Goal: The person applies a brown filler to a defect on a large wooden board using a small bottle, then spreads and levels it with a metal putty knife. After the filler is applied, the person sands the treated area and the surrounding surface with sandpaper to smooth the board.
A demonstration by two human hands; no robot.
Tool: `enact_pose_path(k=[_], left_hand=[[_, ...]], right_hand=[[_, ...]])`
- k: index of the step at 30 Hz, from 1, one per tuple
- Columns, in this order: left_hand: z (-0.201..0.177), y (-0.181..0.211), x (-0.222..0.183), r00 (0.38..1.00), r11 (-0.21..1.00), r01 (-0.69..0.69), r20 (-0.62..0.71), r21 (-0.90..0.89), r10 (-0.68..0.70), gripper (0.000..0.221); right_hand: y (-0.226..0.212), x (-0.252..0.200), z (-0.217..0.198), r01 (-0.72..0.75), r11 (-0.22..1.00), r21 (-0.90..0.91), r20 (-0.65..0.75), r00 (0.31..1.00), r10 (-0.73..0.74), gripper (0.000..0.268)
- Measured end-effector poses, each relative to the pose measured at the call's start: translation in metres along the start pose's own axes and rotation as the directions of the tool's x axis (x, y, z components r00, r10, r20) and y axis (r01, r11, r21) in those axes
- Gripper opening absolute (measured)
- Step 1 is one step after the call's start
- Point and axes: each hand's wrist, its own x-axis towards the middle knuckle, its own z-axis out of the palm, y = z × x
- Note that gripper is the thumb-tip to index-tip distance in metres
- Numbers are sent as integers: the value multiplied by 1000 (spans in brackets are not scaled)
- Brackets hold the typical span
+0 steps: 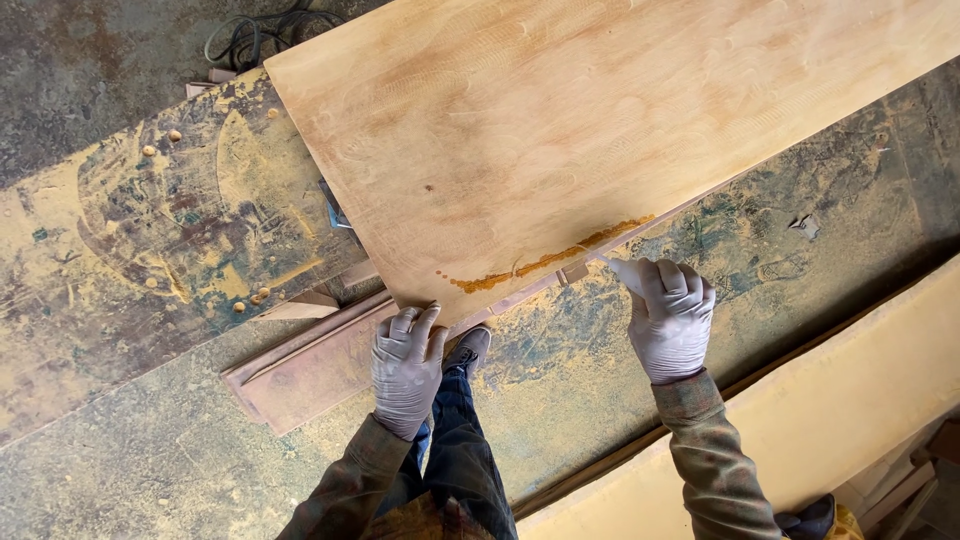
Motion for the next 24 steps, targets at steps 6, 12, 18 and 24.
enact_pose_path(k=[6,12,18,24], left_hand=[[0,1,1,999,1000,-8,-47,-5,8,41],[0,1,-2,999,1000,6,-38,-23,-7,40],[2,-1,-3,999,1000,9,-33,4,-9,41],[3,-2,-5,999,1000,12,-35,5,-12,41]], right_hand=[[-11,1,-2,36,999,31,-13,999,-36,40],[-27,6,-10,29,999,44,32,999,-31,49],[-37,4,-9,63,992,109,9,998,-65,48],[-47,6,-7,79,988,132,19,996,-82,43]])
